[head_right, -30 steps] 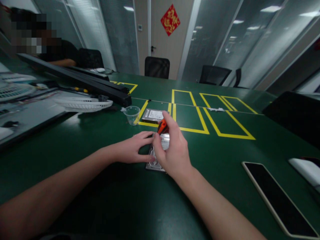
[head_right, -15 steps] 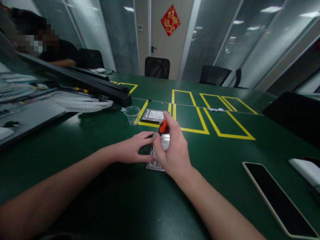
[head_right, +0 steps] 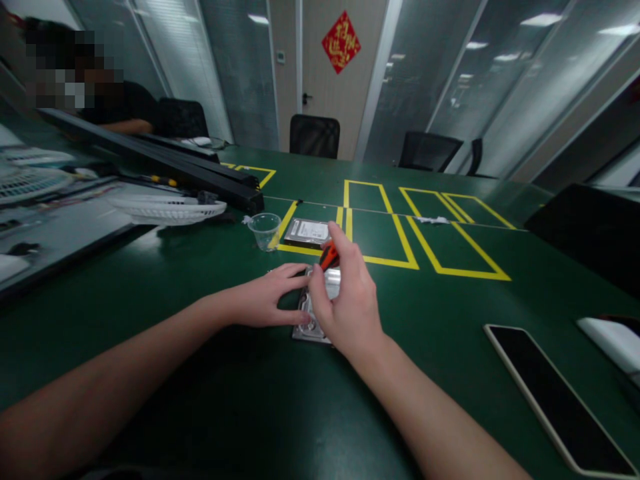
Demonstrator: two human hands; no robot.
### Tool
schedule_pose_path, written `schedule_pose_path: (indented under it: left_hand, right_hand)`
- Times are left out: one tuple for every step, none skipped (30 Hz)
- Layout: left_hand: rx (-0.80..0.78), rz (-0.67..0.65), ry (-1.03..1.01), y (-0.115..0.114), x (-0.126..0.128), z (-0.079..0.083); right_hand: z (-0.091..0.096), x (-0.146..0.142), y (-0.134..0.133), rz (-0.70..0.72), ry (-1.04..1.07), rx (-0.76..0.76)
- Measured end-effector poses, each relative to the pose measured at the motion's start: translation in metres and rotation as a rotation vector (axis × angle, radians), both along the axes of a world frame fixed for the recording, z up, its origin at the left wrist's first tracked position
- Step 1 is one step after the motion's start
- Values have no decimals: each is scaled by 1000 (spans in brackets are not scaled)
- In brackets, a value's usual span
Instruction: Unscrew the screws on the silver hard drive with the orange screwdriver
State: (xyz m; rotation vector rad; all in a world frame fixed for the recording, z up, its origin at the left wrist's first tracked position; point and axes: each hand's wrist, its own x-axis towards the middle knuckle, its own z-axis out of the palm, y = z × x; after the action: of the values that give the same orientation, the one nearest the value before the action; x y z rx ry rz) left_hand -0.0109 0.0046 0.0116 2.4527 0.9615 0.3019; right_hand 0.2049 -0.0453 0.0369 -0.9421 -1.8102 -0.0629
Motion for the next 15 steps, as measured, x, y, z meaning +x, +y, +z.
schedule_pose_path:
  left_hand:
    - [6, -9, -8, 0, 0, 0]
    - [9, -14, -8, 0, 0, 0]
    - [7, -13, -1, 0, 0, 0]
    - [2, -6, 11, 0, -1, 0]
    - [-6, 2, 23, 0, -1, 0]
    - [-11, 8, 32, 0, -1, 0]
    - [-13, 11, 35, 0, -1, -1]
    - [-10, 8, 35, 1, -1, -1]
    - [-7, 5, 33, 1, -1, -1]
    - [-6, 4, 34, 1, -1, -1]
    - [-8, 4, 35, 1, -1, -1]
    - [-11, 5, 36, 1, 0, -1]
    - [-13, 6, 37, 1, 0, -1]
    - [-14, 7, 37, 0, 0, 0]
    - [-15, 8, 38, 0, 0, 0]
  right_hand:
    - [0, 0, 0, 11, 11, -14]
    - [-1, 0, 0, 16, 23, -25]
    - [-1, 0, 0, 15, 34, -35]
    - [-2, 0, 1, 11, 43, -43]
    - [-2, 0, 1, 7, 52, -48]
    - [-3, 1, 2, 5, 61, -55]
    - [-4, 1, 2, 6, 71, -67]
    - [-5, 0, 3, 10, 84, -81]
    - [-7, 0, 3, 18, 101, -94]
    - [-8, 0, 3, 29, 121, -107]
    - [-8, 0, 3, 41, 139, -119]
    - [-9, 0, 3, 51, 151, -127]
    - [-9, -1, 3, 57, 156, -130]
    - [-9, -1, 4, 56, 152, -126]
    - [-8, -1, 4, 49, 139, -113]
